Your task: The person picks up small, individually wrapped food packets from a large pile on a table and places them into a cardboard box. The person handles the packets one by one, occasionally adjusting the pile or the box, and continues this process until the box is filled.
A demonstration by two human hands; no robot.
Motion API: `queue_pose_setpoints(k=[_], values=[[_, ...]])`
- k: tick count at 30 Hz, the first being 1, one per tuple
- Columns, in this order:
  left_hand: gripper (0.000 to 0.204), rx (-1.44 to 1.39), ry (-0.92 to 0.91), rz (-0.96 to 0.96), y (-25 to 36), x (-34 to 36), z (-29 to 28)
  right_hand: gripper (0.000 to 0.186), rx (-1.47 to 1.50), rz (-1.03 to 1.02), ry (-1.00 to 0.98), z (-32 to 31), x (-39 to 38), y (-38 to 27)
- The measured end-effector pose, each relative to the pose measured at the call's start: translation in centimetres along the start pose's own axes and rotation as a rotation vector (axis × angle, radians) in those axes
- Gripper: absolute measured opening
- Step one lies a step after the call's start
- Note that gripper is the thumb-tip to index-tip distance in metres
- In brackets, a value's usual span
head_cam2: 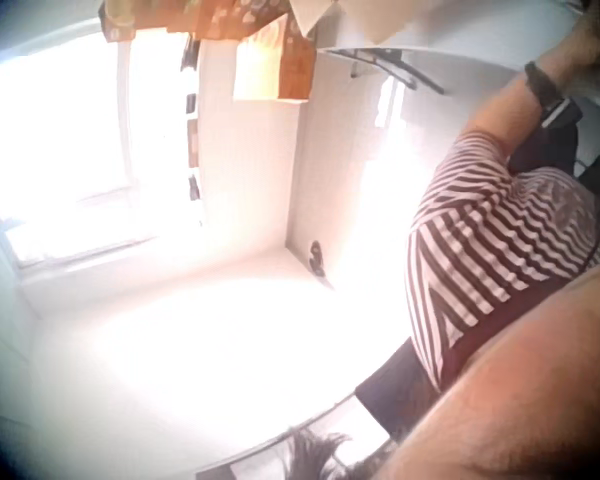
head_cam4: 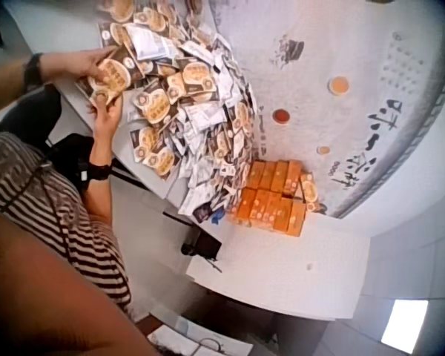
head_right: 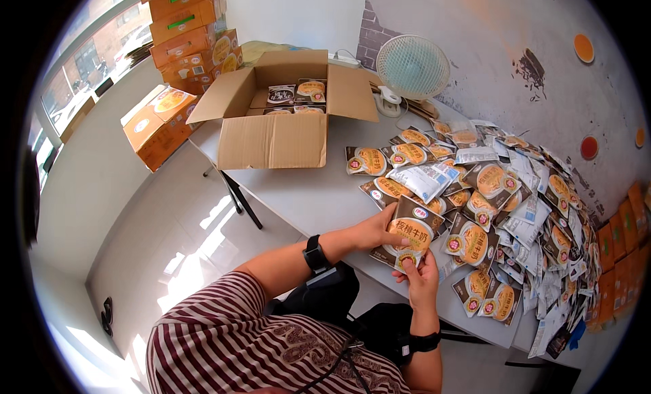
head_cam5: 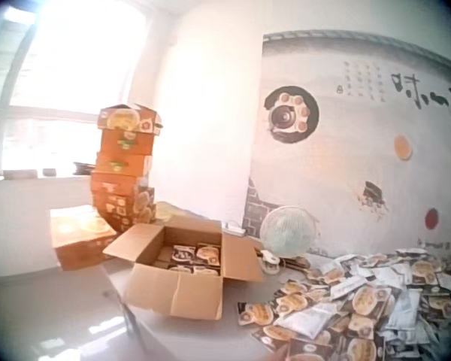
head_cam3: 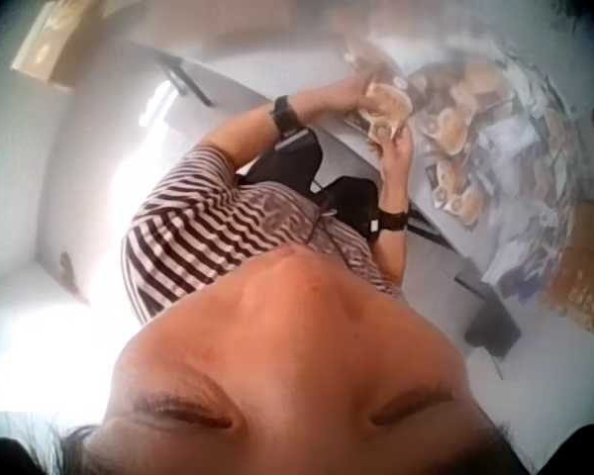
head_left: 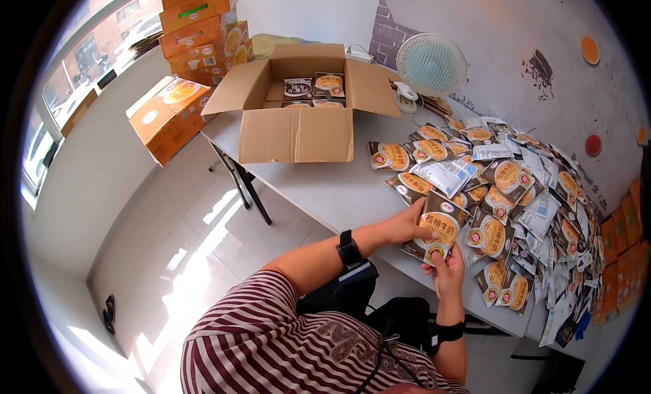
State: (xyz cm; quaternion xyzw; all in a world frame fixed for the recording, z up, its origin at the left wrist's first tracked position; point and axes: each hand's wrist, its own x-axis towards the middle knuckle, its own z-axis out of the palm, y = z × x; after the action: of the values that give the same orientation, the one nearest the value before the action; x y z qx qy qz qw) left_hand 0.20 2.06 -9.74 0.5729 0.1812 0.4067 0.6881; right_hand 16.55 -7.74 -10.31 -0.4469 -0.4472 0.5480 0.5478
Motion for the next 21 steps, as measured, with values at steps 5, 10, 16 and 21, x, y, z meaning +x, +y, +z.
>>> queue_pose_setpoints(k=[5, 10, 16, 21], values=[[0.07, -0.112, 0.133, -0.104, 0.8, -1.1, -0.3, 0.056, -0.137, 0.003, 0.031, 1.3, -0.6, -0.7], [0.063, -0.249, 0.292, -0.043, 6.0, -2.1, -3.3, 0.049, -0.094, -0.136, 0.124, 0.4, -1.0, 0.6], [0.039, -0.192, 0.445, 0.257, 18.3, -0.4, -12.2, 0.042, 0.009, -0.164, 0.161, 0.1, -0.8, 0.5], [0.023, -0.181, 0.746, 0.049, 23.2, 1.8, -25.0, 0.038, 0.011, -0.134, 0.151, 0.3, -0.3, 0.6]])
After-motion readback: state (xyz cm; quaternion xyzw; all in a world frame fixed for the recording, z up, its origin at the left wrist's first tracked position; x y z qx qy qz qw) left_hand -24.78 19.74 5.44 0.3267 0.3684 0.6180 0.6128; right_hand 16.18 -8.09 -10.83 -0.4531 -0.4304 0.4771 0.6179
